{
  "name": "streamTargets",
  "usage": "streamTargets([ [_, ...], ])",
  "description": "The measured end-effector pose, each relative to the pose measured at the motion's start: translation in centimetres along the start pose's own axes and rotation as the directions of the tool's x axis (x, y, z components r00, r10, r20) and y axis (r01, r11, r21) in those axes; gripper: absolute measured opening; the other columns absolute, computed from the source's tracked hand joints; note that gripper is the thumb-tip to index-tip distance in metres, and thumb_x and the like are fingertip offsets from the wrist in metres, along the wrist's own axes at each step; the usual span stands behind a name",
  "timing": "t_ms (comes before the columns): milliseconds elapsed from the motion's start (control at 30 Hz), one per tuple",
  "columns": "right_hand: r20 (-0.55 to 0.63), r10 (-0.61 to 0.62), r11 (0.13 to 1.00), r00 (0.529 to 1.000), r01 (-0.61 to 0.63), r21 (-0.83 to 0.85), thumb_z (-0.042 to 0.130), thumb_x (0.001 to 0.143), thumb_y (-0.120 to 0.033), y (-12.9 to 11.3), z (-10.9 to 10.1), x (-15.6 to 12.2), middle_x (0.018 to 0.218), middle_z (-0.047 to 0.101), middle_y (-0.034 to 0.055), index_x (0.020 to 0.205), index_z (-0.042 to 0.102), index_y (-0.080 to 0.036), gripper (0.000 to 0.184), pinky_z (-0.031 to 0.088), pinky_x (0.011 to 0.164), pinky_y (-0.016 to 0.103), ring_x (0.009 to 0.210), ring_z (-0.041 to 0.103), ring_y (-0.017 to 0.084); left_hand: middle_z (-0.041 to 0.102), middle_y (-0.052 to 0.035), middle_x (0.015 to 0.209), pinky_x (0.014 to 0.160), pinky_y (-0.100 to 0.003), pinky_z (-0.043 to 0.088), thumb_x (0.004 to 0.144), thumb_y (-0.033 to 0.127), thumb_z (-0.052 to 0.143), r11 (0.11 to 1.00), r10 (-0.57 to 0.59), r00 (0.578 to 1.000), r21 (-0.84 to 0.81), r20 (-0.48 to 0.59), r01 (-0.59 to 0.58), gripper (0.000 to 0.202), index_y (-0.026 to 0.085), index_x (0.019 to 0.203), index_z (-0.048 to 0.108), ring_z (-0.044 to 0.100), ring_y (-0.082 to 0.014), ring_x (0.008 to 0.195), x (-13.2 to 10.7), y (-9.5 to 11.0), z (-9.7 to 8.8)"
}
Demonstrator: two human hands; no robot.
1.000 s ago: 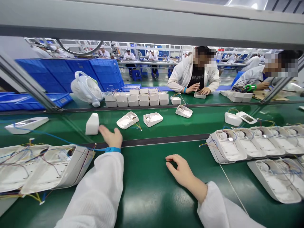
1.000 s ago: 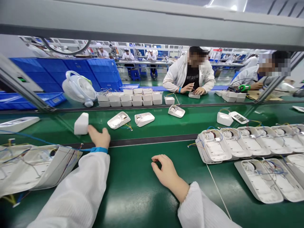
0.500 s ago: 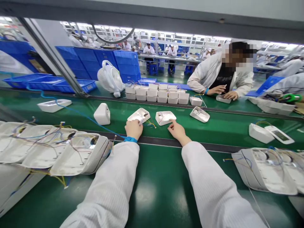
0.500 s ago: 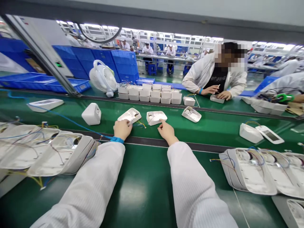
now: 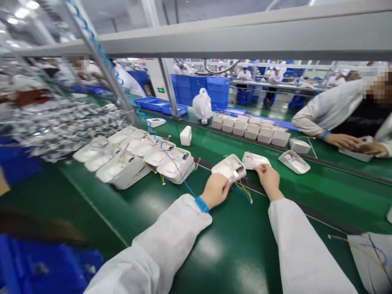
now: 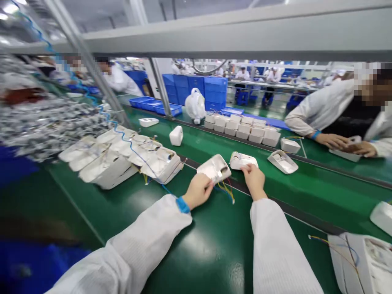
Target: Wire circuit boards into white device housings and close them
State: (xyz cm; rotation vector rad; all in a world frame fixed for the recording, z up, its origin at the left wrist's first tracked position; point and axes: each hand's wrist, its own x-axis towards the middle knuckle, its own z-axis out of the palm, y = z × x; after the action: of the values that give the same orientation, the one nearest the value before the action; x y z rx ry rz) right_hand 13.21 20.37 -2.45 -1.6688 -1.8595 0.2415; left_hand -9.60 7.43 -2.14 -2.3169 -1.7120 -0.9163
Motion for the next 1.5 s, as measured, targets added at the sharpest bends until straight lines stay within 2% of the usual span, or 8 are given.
streamTargets([
  [100, -0.029, -0.081, 0.995, 0.996, 0.082, 0.054, 0.051, 0.088, -0.061, 0.0, -0.7, -3.0, 0.079, 0.073, 0.0104, 0.101, 0.069, -0.013, 0.053, 0.044, 0.063, 0.031, 0.076, 0.068, 0.026, 0.062, -0.0072, 0.075, 0.07, -0.036, 0.046, 0.091, 0.024, 0.047, 0.995, 0.092, 0.996, -0.026, -0.005, -0.092, 0.018, 0.022, 0.074, 0.055, 0.058, -0.0214, 0.076, -7.2, 1.4, -4.0],
  [200, -0.073, -0.226, 0.964, 0.971, 0.234, 0.129, 0.046, 0.085, -0.073, 0.4, -0.9, -6.5, 0.071, 0.071, 0.0083, 0.095, 0.071, -0.015, 0.064, 0.043, 0.057, 0.03, 0.065, 0.067, 0.023, 0.061, -0.0063, 0.073, 0.067, -0.036, 0.046, 0.09, 0.019, 0.047, 0.998, 0.062, 0.997, 0.003, -0.035, -0.062, 0.013, 0.022, 0.082, 0.058, 0.056, -0.0208, 0.072, -14.7, 1.2, -8.4],
  [300, -0.021, -0.407, 0.901, 0.913, 0.405, 0.152, 0.045, 0.089, -0.069, 0.4, -1.0, -9.4, 0.069, 0.071, 0.0051, 0.093, 0.072, -0.018, 0.058, 0.043, 0.056, 0.028, 0.06, 0.066, 0.019, 0.058, -0.0046, 0.069, 0.064, -0.033, 0.044, 0.091, 0.023, 0.05, 0.973, -0.206, 0.976, 0.094, -0.074, 0.213, 0.018, 0.022, 0.074, 0.055, 0.053, -0.0197, 0.068, -20.3, -1.1, -12.2],
  [367, -0.011, -0.528, 0.846, 0.849, 0.527, 0.081, 0.047, 0.092, -0.062, -0.2, -1.2, -10.6, 0.065, 0.069, 0.003, 0.088, 0.072, -0.019, 0.05, 0.041, 0.054, 0.027, 0.057, 0.064, 0.017, 0.056, -0.0044, 0.068, 0.064, -0.033, 0.045, 0.093, 0.027, 0.048, 0.941, -0.305, 0.948, 0.129, -0.085, 0.314, 0.023, 0.022, 0.072, 0.055, 0.053, -0.0198, 0.067, -22.1, -3.6, -13.9],
  [533, -0.006, -0.759, 0.648, 0.652, 0.754, -0.108, 0.055, 0.094, -0.045, -2.7, -1.6, -12.5, 0.061, 0.059, 0.004, 0.065, 0.065, -0.02, 0.039, 0.035, 0.057, 0.029, 0.06, 0.056, 0.018, 0.058, -0.005, 0.07, 0.066, -0.034, 0.045, 0.091, 0.037, 0.047, 0.864, -0.461, 0.878, 0.161, -0.129, 0.477, 0.027, 0.021, 0.07, 0.055, 0.055, -0.0216, 0.069, -21.4, -10.6, -15.3],
  [700, 0.118, -0.805, 0.593, 0.582, 0.78, 0.198, 0.052, 0.097, -0.036, -3.8, -1.8, -14.2, 0.082, 0.061, 0.0063, 0.082, 0.062, -0.02, 0.025, 0.044, 0.064, 0.029, 0.074, 0.057, 0.019, 0.063, -0.0074, 0.073, 0.07, -0.035, 0.046, 0.088, 0.042, 0.046, 0.818, -0.536, 0.833, 0.16, -0.138, 0.553, 0.03, 0.021, 0.071, 0.059, 0.057, -0.0229, 0.073, -19.2, -14.5, -15.4],
  [1133, 0.171, -0.909, 0.416, 0.38, 0.808, 0.416, 0.051, 0.099, -0.029, -5.6, -2.5, -17.5, 0.084, 0.062, 0.0059, 0.09, 0.063, -0.021, 0.017, 0.046, 0.065, 0.029, 0.074, 0.058, 0.018, 0.065, -0.0069, 0.079, 0.075, -0.034, 0.047, 0.087, 0.044, 0.048, 0.803, -0.568, 0.813, 0.13, -0.124, 0.581, 0.03, 0.02, 0.078, 0.064, 0.059, -0.022, 0.079, -18.6, -16.0, -14.6],
  [1500, 0.213, -0.904, 0.428, 0.371, 0.775, 0.465, 0.049, 0.098, -0.027, -5.7, -2.8, -17.6, 0.087, 0.063, 0.0064, 0.094, 0.063, -0.021, 0.015, 0.048, 0.067, 0.031, 0.078, 0.059, 0.019, 0.063, -0.0079, 0.076, 0.078, -0.038, 0.048, 0.086, 0.04, 0.049, 0.795, -0.559, 0.806, 0.15, -0.195, 0.588, 0.025, 0.02, 0.077, 0.061, 0.058, -0.0251, 0.081, -17.9, -14.7, -14.5],
])
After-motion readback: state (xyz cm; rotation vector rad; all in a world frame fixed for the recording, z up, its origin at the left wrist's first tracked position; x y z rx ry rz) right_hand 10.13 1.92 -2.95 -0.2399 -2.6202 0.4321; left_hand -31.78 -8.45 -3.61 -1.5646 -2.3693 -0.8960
